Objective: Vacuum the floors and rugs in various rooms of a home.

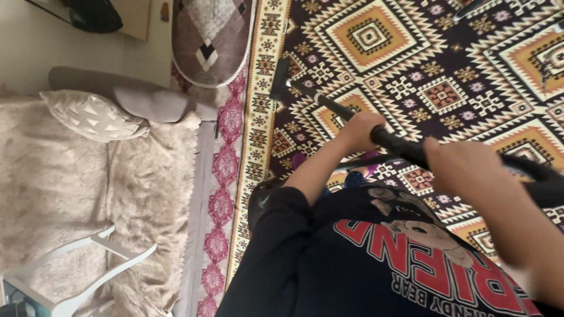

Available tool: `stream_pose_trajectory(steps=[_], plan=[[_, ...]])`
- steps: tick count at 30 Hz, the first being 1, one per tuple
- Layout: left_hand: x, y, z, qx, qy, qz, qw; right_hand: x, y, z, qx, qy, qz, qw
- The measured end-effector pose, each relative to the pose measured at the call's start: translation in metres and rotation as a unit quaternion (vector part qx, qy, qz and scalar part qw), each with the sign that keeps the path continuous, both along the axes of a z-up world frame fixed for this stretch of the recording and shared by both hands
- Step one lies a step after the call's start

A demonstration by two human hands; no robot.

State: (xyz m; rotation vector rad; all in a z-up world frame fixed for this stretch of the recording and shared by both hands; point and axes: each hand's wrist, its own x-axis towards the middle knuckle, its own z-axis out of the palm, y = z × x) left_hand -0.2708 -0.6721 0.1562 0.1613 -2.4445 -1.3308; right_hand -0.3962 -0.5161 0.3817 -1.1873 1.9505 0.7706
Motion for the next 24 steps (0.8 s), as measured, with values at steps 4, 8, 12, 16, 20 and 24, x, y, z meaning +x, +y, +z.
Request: stream_pose_trajectory(steps=[4, 8, 12, 16, 20, 24], plan=[[-0.015, 0.007, 0.008, -0.007, -0.016, -0.001, 1.000, -0.013, 0.006, 0.022, -0.027, -0.009, -0.005, 1.000], [-0.038, 0.019, 0.027, 0.016, -0.009, -0.007, 1.000, -0.025, 0.010, 0.062, -0.031, 0.021, -0.028, 0.999], [-0.050, 0.005, 0.062, -0.006, -0.021, -0.043, 0.999, -0.036, 0.018, 0.081, -0.038, 0.049, -0.043, 0.997], [-0.043, -0.013, 0.076, -0.015, -0.015, -0.037, 0.999, -0.038, -0.001, 0.097, -0.042, 0.044, -0.039, 0.997], [-0.049, -0.064, 0.060, -0.071, -0.003, 0.012, 0.997, -0.044, -0.044, 0.081, -0.080, 0.035, -0.029, 0.996], [-0.035, -0.137, 0.044, -0.121, -0.070, 0.020, 0.990, -0.045, -0.090, -0.003, -0.161, 0.006, -0.023, 0.987]])
